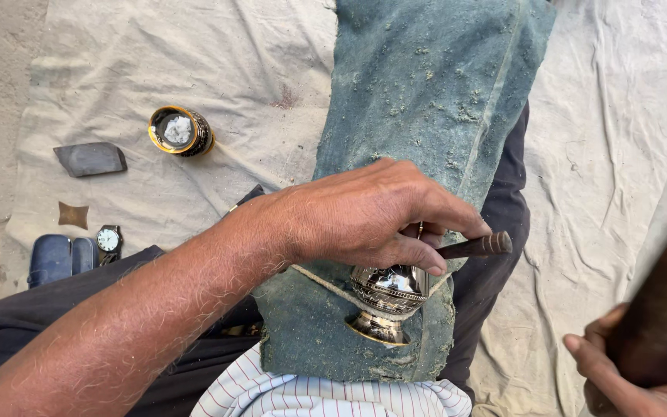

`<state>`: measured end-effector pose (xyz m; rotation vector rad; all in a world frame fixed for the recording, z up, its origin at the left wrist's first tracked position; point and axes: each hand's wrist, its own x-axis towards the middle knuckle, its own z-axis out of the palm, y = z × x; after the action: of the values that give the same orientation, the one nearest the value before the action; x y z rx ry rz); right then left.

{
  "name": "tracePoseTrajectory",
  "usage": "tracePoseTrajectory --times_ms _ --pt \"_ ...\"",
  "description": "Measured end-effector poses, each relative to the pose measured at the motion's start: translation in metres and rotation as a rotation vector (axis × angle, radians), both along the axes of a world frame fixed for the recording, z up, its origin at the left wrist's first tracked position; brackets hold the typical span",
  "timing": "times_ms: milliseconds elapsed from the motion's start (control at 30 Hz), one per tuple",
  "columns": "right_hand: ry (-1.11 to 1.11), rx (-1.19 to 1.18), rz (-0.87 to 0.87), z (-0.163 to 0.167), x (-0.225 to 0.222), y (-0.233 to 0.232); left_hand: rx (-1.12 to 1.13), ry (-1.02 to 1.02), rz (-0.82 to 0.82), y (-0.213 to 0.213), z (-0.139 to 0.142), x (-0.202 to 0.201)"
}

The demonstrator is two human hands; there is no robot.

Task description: The person sits on the ground with a small ornate metal vessel braced against a padded leg rest, holds a punch against the vessel's surface, and repeatedly strikes the punch with a wooden mallet to decorate the metal, repositioning the punch between strikes.

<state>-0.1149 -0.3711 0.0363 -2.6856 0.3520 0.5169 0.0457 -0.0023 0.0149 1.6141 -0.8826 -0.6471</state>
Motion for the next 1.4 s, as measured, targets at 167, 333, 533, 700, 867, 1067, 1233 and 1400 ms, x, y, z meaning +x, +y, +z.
tracePoseTrajectory --times_ms 167,333,533,700,867,1067,1233,1400 --pt "0.011 -0.051 0.023 -0.009 -0.006 -0.028 0.002 -0.065 0.007 0.001 -0.001 -0.002" --pt "0.035 -0.061 -0.055 -0.019 0.001 -0.048 -0.006 -0.034 0.102 0.004 -0.005 -0.008" --pt "0.06 0.064 -0.07 -0.029 0.056 -0.096 0.0 0.069 0.295 0.007 -0.011 -0.022" --pt "0.065 -0.031 0.571 -0.031 0.118 -0.082 0.036 0.146 0.478 0.01 -0.013 -0.038" --pt "0.246 0.061 0.449 -0.007 0.183 -0.026 0.049 0.191 0.585 0.01 -0.012 -0.047" --pt "0.288 -0.032 0.548 -0.018 0.212 -0.026 0.068 0.389 0.635 0.013 -0.01 -0.051" --pt "0.214 -0.023 0.461 -0.027 0.18 -0.071 -0.028 0.166 0.614 0.012 -0.012 -0.046" --pt "0.21 -0.053 0.418 -0.027 0.162 -0.081 0.052 0.151 0.475 0.008 -0.013 -0.034"
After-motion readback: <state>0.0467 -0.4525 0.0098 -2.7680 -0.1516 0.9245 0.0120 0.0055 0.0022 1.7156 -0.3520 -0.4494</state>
